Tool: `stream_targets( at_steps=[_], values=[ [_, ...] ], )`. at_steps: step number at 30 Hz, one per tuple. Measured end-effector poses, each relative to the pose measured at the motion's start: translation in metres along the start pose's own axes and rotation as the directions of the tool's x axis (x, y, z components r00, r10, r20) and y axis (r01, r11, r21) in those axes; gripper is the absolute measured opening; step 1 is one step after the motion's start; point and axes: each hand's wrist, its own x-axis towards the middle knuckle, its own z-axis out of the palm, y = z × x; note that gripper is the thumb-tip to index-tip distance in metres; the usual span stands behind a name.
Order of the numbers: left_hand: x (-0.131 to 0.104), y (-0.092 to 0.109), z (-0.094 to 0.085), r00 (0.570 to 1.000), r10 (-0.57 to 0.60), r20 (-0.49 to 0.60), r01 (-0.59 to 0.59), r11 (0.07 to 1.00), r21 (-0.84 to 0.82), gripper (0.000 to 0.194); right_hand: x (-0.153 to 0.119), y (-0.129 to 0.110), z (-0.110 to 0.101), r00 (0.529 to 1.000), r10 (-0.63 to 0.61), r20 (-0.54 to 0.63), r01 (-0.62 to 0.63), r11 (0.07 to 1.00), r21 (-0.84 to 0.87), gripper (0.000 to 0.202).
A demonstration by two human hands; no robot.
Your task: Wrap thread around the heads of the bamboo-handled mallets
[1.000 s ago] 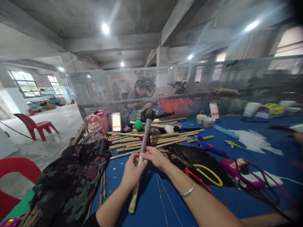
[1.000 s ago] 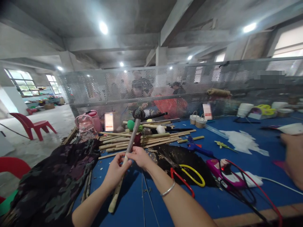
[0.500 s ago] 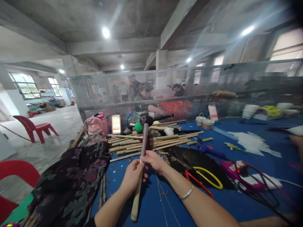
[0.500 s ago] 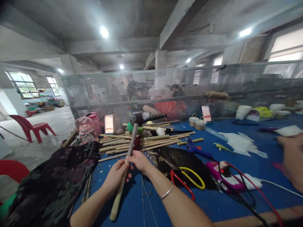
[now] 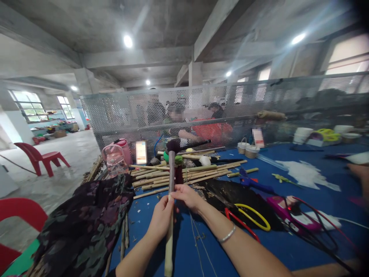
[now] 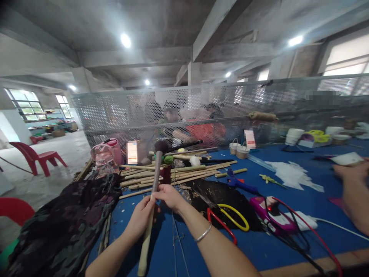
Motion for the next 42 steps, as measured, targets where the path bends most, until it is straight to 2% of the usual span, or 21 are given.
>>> stream_targets(
  at_steps=[2, 4, 7, 10, 12, 17, 20, 24, 27, 29, 33, 38, 42],
  values=[
    [0.002, -0.002, -0.004, 0.987, 0.103, -0.124, -0.083, 0.985, 0.154, 0.033, 0.001, 0.001, 0.002, 0.998, -0.009, -0.061, 0.008, 1.0, -0.025, 0.036],
    [0.004, -0.001, -0.006, 0.971, 0.145, -0.188, -0.099, 0.967, 0.235, 0.028, 0.002, 0.0, 0.004, 0.995, -0.023, -0.102, 0.018, 0.998, -0.052, 0.037],
    [0.005, 0.0, -0.005, 0.981, 0.094, -0.171, -0.055, 0.974, 0.222, 0.03, 0.0, -0.003, 0.002, 0.995, -0.005, -0.099, -0.002, 0.998, -0.069, 0.037],
    [0.004, -0.001, -0.003, 0.988, 0.039, -0.152, -0.006, 0.977, 0.213, 0.033, -0.002, 0.0, -0.003, 0.992, 0.113, -0.057, -0.118, 0.988, -0.097, 0.035],
    [0.005, -0.004, -0.004, 0.991, 0.013, -0.133, 0.023, 0.964, 0.266, 0.033, -0.001, 0.006, -0.004, 0.984, 0.159, -0.079, -0.168, 0.976, -0.14, 0.034],
    [0.007, -0.007, -0.01, 0.991, 0.05, -0.125, 0.004, 0.916, 0.401, 0.027, 0.003, 0.017, -0.002, 0.978, 0.093, -0.188, -0.134, 0.966, -0.22, 0.031],
    [0.006, 0.0, -0.01, 0.997, 0.011, -0.075, 0.01, 0.96, 0.28, 0.033, 0.001, 0.01, -0.002, 0.975, 0.171, -0.144, -0.191, 0.972, -0.134, 0.032],
    [0.001, 0.002, -0.003, 0.985, -0.147, 0.085, 0.145, 0.989, 0.029, 0.041, -0.006, -0.002, -0.01, 0.956, 0.294, -0.021, -0.294, 0.955, -0.039, 0.031],
    [-0.001, -0.004, 0.0, 0.968, -0.209, 0.14, 0.198, 0.977, 0.084, 0.039, -0.008, -0.001, -0.013, 0.939, 0.338, -0.062, -0.344, 0.925, -0.159, 0.026],
    [-0.001, -0.009, -0.001, 0.97, -0.213, 0.117, 0.193, 0.968, 0.16, 0.035, -0.008, 0.002, -0.012, 0.933, 0.347, -0.101, -0.361, 0.902, -0.239, 0.023],
    [0.003, -0.013, -0.004, 0.995, -0.098, 0.027, 0.089, 0.971, 0.222, 0.031, -0.005, 0.008, -0.008, 0.939, 0.318, -0.134, -0.343, 0.9, -0.268, 0.023],
    [0.005, -0.008, -0.003, 0.99, -0.122, 0.072, 0.119, 0.992, 0.044, 0.042, -0.006, 0.004, -0.007, 0.96, 0.267, -0.078, -0.277, 0.946, -0.167, 0.031],
    [0.005, -0.009, -0.001, 0.987, -0.136, 0.086, 0.135, 0.991, 0.02, 0.05, -0.006, 0.005, -0.008, 0.961, 0.269, -0.067, -0.277, 0.943, -0.184, 0.031]
  ],
)
